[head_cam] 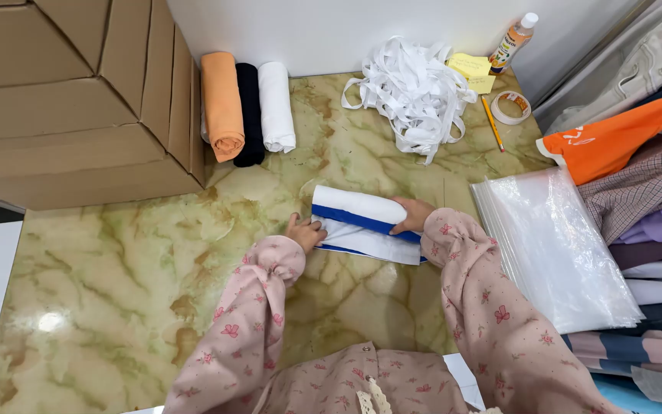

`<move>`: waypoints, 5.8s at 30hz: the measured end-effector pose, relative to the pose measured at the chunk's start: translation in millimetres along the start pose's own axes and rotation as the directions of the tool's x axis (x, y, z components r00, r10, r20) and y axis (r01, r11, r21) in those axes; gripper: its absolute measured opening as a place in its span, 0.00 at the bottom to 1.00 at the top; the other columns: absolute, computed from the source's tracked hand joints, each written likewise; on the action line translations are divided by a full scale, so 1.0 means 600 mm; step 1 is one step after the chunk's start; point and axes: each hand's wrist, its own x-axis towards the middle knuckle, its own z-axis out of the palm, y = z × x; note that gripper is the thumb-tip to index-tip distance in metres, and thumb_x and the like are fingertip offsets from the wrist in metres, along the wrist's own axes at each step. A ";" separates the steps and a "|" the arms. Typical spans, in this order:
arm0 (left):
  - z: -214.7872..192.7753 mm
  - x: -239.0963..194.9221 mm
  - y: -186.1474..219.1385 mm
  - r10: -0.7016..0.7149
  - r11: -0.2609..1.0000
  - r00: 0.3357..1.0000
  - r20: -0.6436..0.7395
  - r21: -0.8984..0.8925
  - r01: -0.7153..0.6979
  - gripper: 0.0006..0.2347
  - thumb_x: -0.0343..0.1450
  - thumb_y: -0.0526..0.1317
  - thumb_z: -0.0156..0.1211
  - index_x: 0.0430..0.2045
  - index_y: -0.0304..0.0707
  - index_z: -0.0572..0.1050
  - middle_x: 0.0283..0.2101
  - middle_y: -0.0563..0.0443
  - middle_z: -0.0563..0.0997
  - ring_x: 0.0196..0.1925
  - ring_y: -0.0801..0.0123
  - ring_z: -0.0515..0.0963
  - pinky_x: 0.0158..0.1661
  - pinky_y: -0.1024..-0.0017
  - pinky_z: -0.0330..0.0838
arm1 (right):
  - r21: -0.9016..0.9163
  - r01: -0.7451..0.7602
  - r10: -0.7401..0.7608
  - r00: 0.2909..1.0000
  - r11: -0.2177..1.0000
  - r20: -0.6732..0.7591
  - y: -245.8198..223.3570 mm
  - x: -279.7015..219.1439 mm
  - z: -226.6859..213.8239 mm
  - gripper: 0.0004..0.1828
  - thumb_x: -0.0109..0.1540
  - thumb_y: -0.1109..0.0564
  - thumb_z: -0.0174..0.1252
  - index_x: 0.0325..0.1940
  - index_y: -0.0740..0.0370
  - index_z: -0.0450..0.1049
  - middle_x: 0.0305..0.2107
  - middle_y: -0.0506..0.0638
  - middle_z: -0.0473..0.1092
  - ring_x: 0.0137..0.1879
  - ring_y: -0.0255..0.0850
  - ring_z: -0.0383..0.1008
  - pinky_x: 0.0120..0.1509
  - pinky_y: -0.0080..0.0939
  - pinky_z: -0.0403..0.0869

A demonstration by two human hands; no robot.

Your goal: The person takes a patterned shirt, a light blue shirt, and a pair of jeans from a clothing rack. They fold each item by hand on a marble-patterned table and place them in a row with other folded clothes.

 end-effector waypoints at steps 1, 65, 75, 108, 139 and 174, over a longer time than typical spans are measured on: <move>-0.009 -0.004 0.016 0.002 1.000 1.000 0.002 -0.001 -0.002 0.08 0.65 0.55 0.61 0.31 0.65 0.74 0.36 0.68 0.74 0.43 0.72 0.73 0.55 0.49 0.51 | 0.002 -0.001 0.001 1.000 1.000 0.001 -0.001 -0.003 0.004 0.54 0.40 0.32 0.77 0.69 0.29 0.63 0.59 0.51 0.72 0.68 0.54 0.68 0.74 0.53 0.66; -0.278 0.238 -0.390 -0.752 0.059 0.495 0.435 -0.704 0.708 0.41 0.66 0.73 0.53 0.63 0.37 0.68 0.62 0.38 0.74 0.65 0.50 0.72 0.63 0.54 0.67 | 0.325 0.249 -0.176 0.955 0.912 -0.239 -0.157 0.046 0.119 0.29 0.62 0.44 0.62 0.68 0.30 0.68 0.77 0.38 0.43 0.81 0.45 0.41 0.77 0.70 0.41; -0.336 0.195 -0.276 -0.873 0.444 0.487 0.027 -0.372 0.815 0.13 0.77 0.49 0.48 0.51 0.42 0.67 0.56 0.46 0.67 0.60 0.48 0.74 0.51 0.51 0.77 | 0.415 0.402 -0.272 0.901 0.816 -0.338 -0.080 0.124 0.173 0.27 0.62 0.52 0.61 0.66 0.40 0.71 0.75 0.44 0.52 0.79 0.50 0.49 0.75 0.66 0.50; -0.631 0.180 0.478 -0.442 -0.333 0.891 0.101 -0.941 -0.058 0.11 0.78 0.45 0.51 0.44 0.38 0.76 0.48 0.43 0.82 0.49 0.63 0.82 0.48 0.69 0.73 | 0.520 0.853 0.716 0.339 0.039 -0.611 0.144 -0.772 -0.065 0.12 0.70 0.56 0.50 0.57 0.57 0.71 0.39 0.50 0.75 0.46 0.39 0.78 0.51 0.37 0.76; -0.603 0.118 1.271 0.222 -0.254 0.970 0.097 -0.955 0.154 0.10 0.76 0.46 0.55 0.39 0.42 0.80 0.40 0.47 0.86 0.44 0.65 0.84 0.44 0.69 0.76 | 0.500 -0.153 0.496 -0.070 0.852 -0.866 0.503 -1.164 -0.025 0.22 0.62 0.57 0.65 0.60 0.55 0.72 0.37 0.54 0.80 0.39 0.46 0.82 0.44 0.44 0.80; -0.538 0.338 1.397 0.364 0.064 0.782 -0.506 -0.824 -0.563 0.20 0.67 0.57 0.70 0.40 0.44 0.75 0.42 0.53 0.73 0.50 0.58 0.77 0.56 0.61 0.68 | 0.442 -0.268 0.494 0.168 0.856 -0.853 0.380 -1.253 0.097 0.03 0.60 0.57 0.62 0.39 0.51 0.78 0.26 0.45 0.73 0.32 0.42 0.78 0.36 0.41 0.77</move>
